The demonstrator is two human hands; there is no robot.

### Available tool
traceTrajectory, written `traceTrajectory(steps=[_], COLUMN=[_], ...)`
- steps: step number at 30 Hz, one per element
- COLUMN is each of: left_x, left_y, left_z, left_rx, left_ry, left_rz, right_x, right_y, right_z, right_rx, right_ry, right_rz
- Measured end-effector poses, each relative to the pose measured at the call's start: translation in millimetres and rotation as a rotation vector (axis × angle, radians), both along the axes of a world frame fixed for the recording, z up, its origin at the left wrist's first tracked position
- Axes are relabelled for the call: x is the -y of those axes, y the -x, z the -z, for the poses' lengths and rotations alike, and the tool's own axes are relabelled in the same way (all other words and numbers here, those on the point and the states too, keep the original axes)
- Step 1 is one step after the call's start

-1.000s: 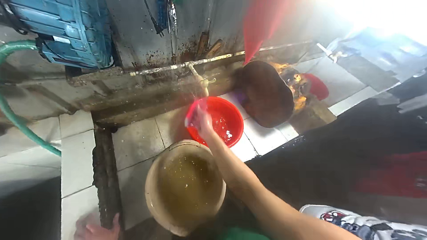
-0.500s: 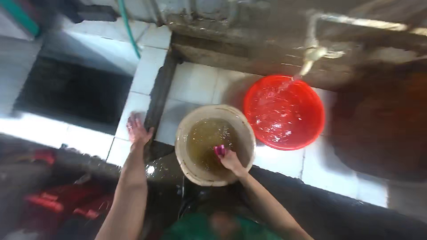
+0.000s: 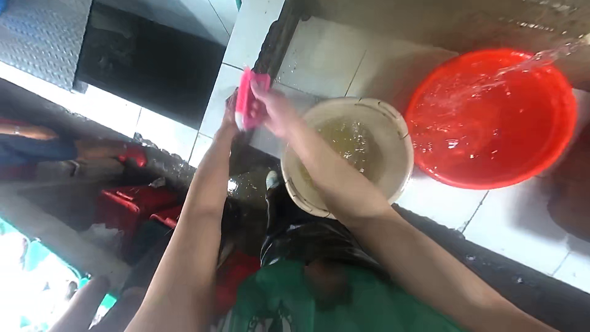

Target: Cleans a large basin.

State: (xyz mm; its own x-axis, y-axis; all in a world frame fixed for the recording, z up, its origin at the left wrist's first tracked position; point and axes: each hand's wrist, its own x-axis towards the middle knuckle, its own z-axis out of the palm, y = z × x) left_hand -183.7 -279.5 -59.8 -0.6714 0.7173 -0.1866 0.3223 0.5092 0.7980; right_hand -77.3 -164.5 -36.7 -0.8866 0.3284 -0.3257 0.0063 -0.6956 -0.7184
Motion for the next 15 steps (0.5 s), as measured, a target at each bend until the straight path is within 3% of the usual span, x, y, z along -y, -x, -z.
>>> traceTrajectory(steps=[2, 4, 7, 9, 13, 15], left_x=[18, 42, 86, 109, 121, 123], left_y=[34, 86, 134, 132, 126, 126], left_z=[24, 68, 120, 123, 126, 129], left_rx=[-0.157, -0.322, -0.448, -0.51, -0.569, -0.611], left_ry=[0.106, 0.177, 0.254, 0.366, 0.319, 0.294], left_rz=[0.102, 0.159, 0.125, 0.124, 0.123, 0.124], right_x=[2, 6, 32, 84, 245, 271], right_y=[30, 46, 47, 40, 27, 40], right_z=[-8, -2, 43, 84, 156, 176], right_rx=[0.078, 0.173, 0.307, 0.433, 0.612, 0.612], right_ry=[-0.115, -0.219, -0.268, -0.288, -0.339, -0.361], right_rz=[0.055, 0.132, 0.271, 0.36, 0.45, 0.63])
